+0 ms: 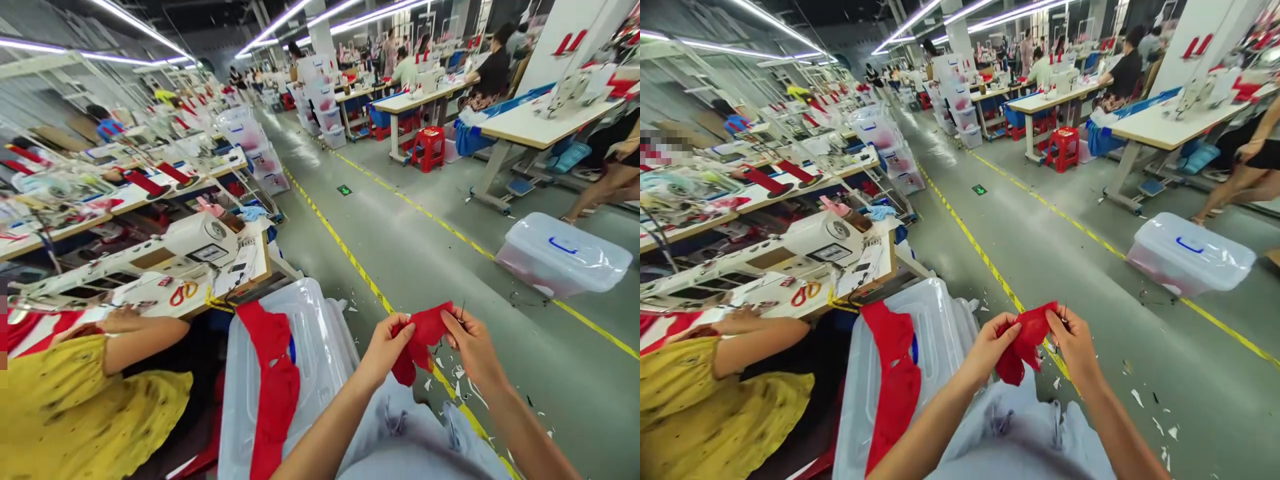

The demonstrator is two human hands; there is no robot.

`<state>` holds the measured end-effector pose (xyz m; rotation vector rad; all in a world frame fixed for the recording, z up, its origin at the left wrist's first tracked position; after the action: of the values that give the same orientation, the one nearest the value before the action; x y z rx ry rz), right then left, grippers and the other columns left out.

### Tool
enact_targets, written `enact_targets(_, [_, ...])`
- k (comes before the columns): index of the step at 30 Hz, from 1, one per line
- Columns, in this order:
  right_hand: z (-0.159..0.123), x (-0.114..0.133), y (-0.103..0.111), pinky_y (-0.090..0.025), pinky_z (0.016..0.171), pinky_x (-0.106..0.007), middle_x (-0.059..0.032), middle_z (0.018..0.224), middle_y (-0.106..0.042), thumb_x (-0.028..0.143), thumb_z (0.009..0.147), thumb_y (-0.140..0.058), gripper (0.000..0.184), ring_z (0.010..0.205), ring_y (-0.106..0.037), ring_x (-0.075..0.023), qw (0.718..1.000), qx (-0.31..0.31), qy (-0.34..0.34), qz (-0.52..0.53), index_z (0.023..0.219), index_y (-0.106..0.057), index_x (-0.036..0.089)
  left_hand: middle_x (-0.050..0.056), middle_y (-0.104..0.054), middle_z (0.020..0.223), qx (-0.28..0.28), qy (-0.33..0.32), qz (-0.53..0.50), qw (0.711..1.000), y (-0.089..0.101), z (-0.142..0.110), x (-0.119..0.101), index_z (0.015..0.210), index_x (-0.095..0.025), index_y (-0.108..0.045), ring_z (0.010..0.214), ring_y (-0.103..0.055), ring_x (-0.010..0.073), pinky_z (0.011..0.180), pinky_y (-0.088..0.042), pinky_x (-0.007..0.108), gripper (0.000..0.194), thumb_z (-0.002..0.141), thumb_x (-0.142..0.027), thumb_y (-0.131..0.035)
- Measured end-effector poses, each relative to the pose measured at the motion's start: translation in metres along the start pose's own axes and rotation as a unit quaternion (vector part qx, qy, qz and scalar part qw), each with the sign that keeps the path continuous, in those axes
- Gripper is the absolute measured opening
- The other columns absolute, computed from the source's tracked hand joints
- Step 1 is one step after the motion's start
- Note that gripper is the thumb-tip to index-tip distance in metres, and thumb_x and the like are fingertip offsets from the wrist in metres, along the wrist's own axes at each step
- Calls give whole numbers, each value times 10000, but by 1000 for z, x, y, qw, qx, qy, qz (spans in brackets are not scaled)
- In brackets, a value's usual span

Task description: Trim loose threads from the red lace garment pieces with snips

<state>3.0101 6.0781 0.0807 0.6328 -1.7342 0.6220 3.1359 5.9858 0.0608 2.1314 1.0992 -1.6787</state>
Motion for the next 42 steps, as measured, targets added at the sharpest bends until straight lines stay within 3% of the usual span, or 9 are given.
enact_targets(7, [71,8,20,-230,448,-237,61,487,-378,634,709,-683,450,474,-291,-88,998,-9,2,-56,665,-565,202,-24,-602,626,37,41,-18,998,-22,90,-5,801,-166,-566,524,-538,95,506,-384,211,525,660,-647,-723])
enact_targets(13, [156,24,31,-255,399,-234,32,507,-502,647,499,-797,562,449,-337,-90,992,-64,-37,-99,791,-682,181,-31,-566,589,70,37,7,997,-24,177,-32,756,-156,-591,495,-471,78,486,-334,214,599,593,-720,-709])
enact_targets(17, [223,37,2,-336,398,-235,10,501,-542,664,492,-789,549,449,-405,-105,991,3,-49,-121,740,-695,183,-24,-566,607,38,6,38,999,8,220,-65,737,-156,-613,525,-474,84,504,-342,225,593,594,-726,-693])
enact_targets(22, [295,40,-43,-510,589,-292,-49,701,-700,645,532,-775,499,650,-611,-207,980,120,-29,-156,764,-723,206,-64,-491,491,-37,58,25,997,45,255,-74,811,-185,-607,390,-380,71,436,-262,228,543,635,-694,-683])
enact_targets(29, [424,38,-84,-344,443,-247,-19,623,-612,698,583,-723,548,500,-426,-113,975,158,-14,-156,760,-697,179,-62,-478,559,-182,5,-9,983,84,318,-105,678,-168,-536,505,-385,60,481,-264,211,586,607,-731,-679])
enact_targets(34, [521,79,-114,-247,442,-231,27,587,-509,612,680,-723,440,485,-338,-78,961,241,-9,-133,712,-616,187,-53,-540,584,-255,10,-128,958,95,387,-141,736,-160,-592,506,-435,63,495,-304,203,558,559,-658,-772])
enact_targets(38, [599,123,-123,-242,443,-235,-11,840,-616,527,670,-765,404,485,-334,-56,974,224,-8,-47,888,-624,217,-26,-620,651,-272,-3,-257,927,92,441,-172,766,-162,-611,553,-531,82,547,-391,203,479,568,-534,-838])
enact_targets(40, [631,134,-130,-238,442,-236,-31,960,-633,513,676,-767,391,498,-342,-53,974,220,-4,-51,906,-626,229,-25,-630,659,-288,-4,-287,914,95,460,-184,765,-162,-615,555,-541,79,555,-405,199,450,576,-497,-849])
enact_targets(42, [653,133,-146,-234,442,-238,-26,931,-646,538,704,-742,384,496,-335,-55,961,263,-21,-80,914,-645,232,-25,-631,654,-306,-5,-293,906,103,477,-195,759,-163,-616,553,-543,79,548,-400,197,441,581,-493,-848])
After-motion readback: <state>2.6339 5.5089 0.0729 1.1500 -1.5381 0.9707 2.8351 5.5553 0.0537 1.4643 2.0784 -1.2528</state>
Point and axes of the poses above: each hand's wrist, its own z-axis towards the middle knuckle, its own y-axis out of the back of the hand, x = y × z, the point moved 6 cm from there along z, towards the middle knuckle
